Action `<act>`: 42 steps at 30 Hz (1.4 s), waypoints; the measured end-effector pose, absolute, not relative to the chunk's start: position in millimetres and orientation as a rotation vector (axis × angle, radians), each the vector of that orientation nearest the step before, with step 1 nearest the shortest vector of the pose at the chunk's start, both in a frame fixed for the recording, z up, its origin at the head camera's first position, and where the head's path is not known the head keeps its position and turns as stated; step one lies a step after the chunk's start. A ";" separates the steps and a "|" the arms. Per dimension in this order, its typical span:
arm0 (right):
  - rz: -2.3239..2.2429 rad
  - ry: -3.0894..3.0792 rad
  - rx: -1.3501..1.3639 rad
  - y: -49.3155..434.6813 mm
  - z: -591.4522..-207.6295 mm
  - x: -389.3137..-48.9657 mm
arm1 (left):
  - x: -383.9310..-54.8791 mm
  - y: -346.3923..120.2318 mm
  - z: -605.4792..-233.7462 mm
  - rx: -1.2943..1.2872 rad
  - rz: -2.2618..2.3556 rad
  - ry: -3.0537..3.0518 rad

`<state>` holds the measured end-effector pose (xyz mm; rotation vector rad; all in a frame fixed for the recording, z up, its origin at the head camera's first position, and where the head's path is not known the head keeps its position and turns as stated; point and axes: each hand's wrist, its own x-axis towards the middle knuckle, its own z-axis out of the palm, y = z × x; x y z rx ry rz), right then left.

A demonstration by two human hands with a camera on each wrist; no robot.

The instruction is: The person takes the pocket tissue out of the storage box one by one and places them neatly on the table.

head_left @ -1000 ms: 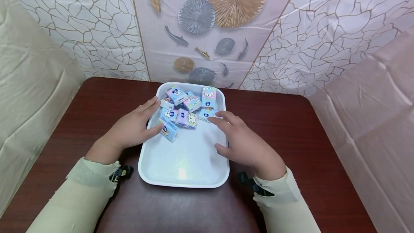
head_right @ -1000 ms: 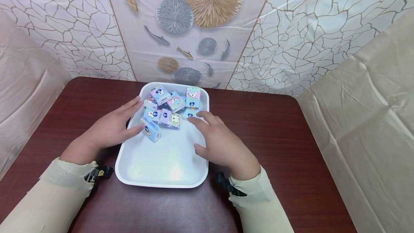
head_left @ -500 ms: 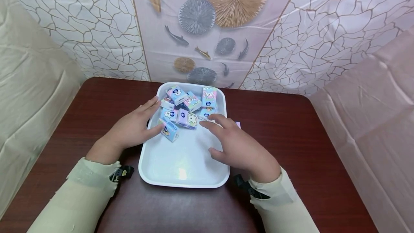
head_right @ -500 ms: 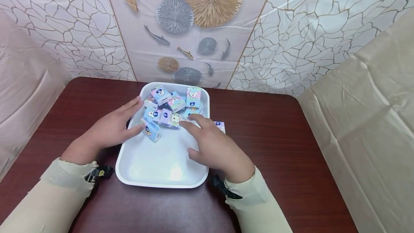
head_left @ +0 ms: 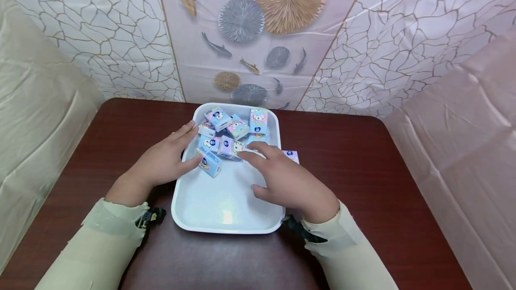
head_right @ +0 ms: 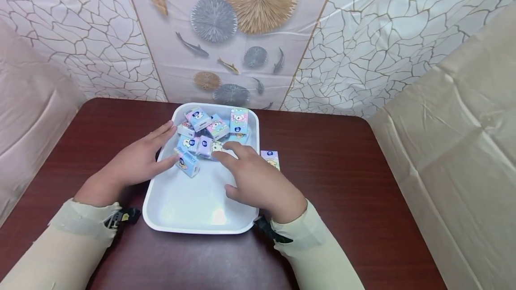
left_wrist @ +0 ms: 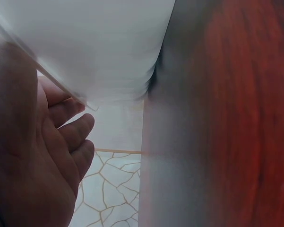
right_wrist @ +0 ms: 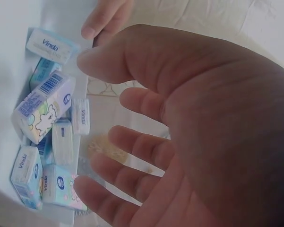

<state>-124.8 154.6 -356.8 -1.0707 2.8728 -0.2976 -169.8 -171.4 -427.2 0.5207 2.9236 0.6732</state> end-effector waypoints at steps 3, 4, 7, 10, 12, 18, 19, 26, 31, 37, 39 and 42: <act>-0.271 2.864 -1.088 150.9 -357.9 -126.3 | -170.2 -171.0 -427.5 0.524 0.660 2.925; -0.261 2.861 -1.089 149.6 -358.2 -126.7 | -170.2 -170.8 -427.3 0.524 0.656 2.924; -0.241 2.852 -1.083 144.9 -358.7 -128.1 | -170.7 -170.3 -427.7 0.518 0.650 2.925; -0.227 2.837 -1.075 140.0 -358.4 -129.6 | -170.9 -169.7 -427.9 0.509 0.645 2.930; -0.223 2.823 -1.076 137.2 -358.3 -130.8 | -171.4 -169.3 -428.6 0.511 0.634 2.934; -0.202 2.807 -1.104 129.6 -356.7 -136.8 | -172.3 -169.2 -429.7 0.524 0.614 2.943; -0.193 2.807 -1.110 127.9 -355.9 -138.2 | -172.6 -169.1 -429.9 0.522 0.612 2.944; -0.146 2.776 -1.158 113.3 -352.9 -147.0 | -172.7 -169.3 -430.6 0.502 0.612 2.948; -0.128 2.729 -1.161 101.6 -353.3 -152.3 | -172.3 -169.7 -429.9 0.499 0.609 2.947; -0.117 2.706 -1.196 93.4 -358.9 -157.9 | -172.2 -170.0 -429.3 0.515 0.606 2.943; -0.120 2.701 -1.201 90.9 -360.3 -159.7 | -171.8 -170.3 -428.7 0.529 0.611 2.942; -0.125 2.692 -1.206 86.8 -362.2 -163.0 | -170.9 -170.9 -428.1 0.539 0.614 2.946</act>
